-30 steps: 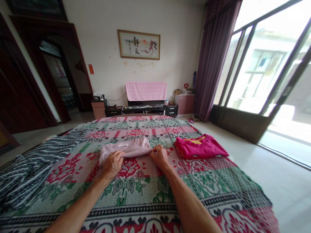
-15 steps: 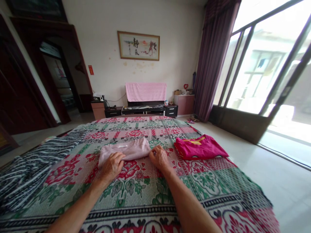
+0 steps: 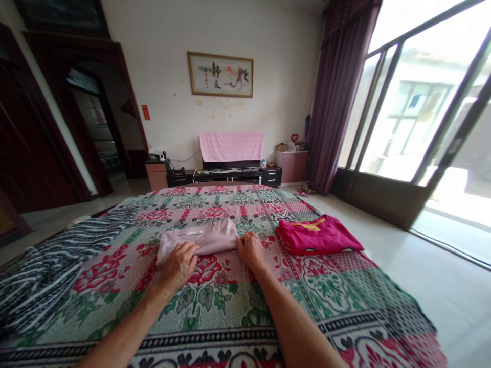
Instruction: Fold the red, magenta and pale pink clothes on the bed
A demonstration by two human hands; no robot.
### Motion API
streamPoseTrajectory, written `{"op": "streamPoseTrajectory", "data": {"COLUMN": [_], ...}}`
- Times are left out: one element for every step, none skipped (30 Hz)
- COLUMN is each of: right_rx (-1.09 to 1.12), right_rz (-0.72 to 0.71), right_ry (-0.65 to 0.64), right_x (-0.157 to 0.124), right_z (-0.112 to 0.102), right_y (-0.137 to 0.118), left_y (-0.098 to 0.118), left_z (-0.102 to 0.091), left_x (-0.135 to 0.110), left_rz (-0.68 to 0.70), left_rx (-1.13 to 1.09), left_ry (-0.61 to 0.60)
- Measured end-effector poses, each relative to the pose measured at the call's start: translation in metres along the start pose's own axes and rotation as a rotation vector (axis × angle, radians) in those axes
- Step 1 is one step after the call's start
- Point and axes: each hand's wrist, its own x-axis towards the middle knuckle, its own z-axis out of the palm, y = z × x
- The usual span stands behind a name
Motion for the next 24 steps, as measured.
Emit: {"op": "streamPoseTrajectory", "data": {"right_rx": [0.011,0.031,0.053,0.071,0.082,0.083,0.075,0.058,0.038,0.016,-0.003,-0.02,-0.035,-0.045,-0.052,-0.054,-0.054,-0.052,-0.049,-0.043,-0.036,-0.029,-0.023,-0.021], "right_rz": [0.011,0.025,0.038,0.049,0.061,0.076,0.096,0.117,0.138,0.157,0.173,0.187,0.198,0.209,0.219,0.225,0.224,0.219,0.21,0.203,0.204,0.213,0.228,0.243], "right_ry": [0.007,0.017,0.027,0.031,0.028,0.017,0.004,-0.01,-0.025,-0.042,-0.061,-0.086,-0.116,-0.149,-0.177,-0.195,-0.2,-0.188,-0.162,-0.129,-0.092,-0.057,-0.028,-0.011], "right_x": [0.002,0.004,0.007,0.011,0.015,0.02,0.024,0.029,0.033,0.036,0.039,0.042,0.044,0.046,0.048,0.049,0.05,0.051,0.052,0.053,0.053,0.053,0.053,0.052], "right_z": [0.001,0.001,0.002,0.004,0.005,0.007,0.008,0.009,0.01,0.01,0.01,0.01,0.01,0.011,0.012,0.013,0.016,0.018,0.022,0.025,0.028,0.03,0.032,0.033], "right_y": [0.0,0.0,0.0,0.0,-0.001,-0.002,-0.003,-0.005,-0.008,-0.01,-0.013,-0.016,-0.018,-0.019,-0.02,-0.019,-0.018,-0.016,-0.014,-0.011,-0.008,-0.006,-0.004,-0.003], "left_y": [0.001,0.002,0.003,0.004,0.005,0.005,0.005,0.006,0.006,0.006,0.006,0.006,0.006,0.006,0.006,0.006,0.006,0.006,0.005,0.005,0.005,0.005,0.005,0.005], "left_z": [-0.001,-0.002,-0.003,-0.003,-0.004,-0.005,-0.005,-0.006,-0.006,-0.006,-0.006,-0.006,-0.006,-0.006,-0.005,-0.004,-0.003,-0.003,-0.002,-0.001,0.0,0.0,0.0,0.001], "left_x": [0.0,0.0,0.001,0.001,0.001,0.001,0.001,0.001,0.001,0.001,0.001,0.001,0.0,0.0,0.0,0.0,0.0,-0.001,-0.001,-0.001,-0.002,-0.002,-0.002,-0.002], "left_rz": [-0.007,-0.019,-0.032,-0.048,-0.065,-0.079,-0.089,-0.095,-0.099,-0.099,-0.098,-0.097,-0.098,-0.1,-0.103,-0.106,-0.108,-0.109,-0.109,-0.108,-0.106,-0.105,-0.106,-0.107], "left_rx": [0.003,0.011,0.025,0.043,0.066,0.088,0.107,0.12,0.129,0.133,0.136,0.138,0.141,0.143,0.145,0.145,0.144,0.143,0.141,0.139,0.138,0.137,0.137,0.138], "left_ry": [0.002,0.005,0.007,0.008,0.009,0.009,0.005,-0.001,-0.008,-0.017,-0.025,-0.031,-0.035,-0.036,-0.036,-0.034,-0.031,-0.026,-0.021,-0.017,-0.016,-0.017,-0.02,-0.024]}}
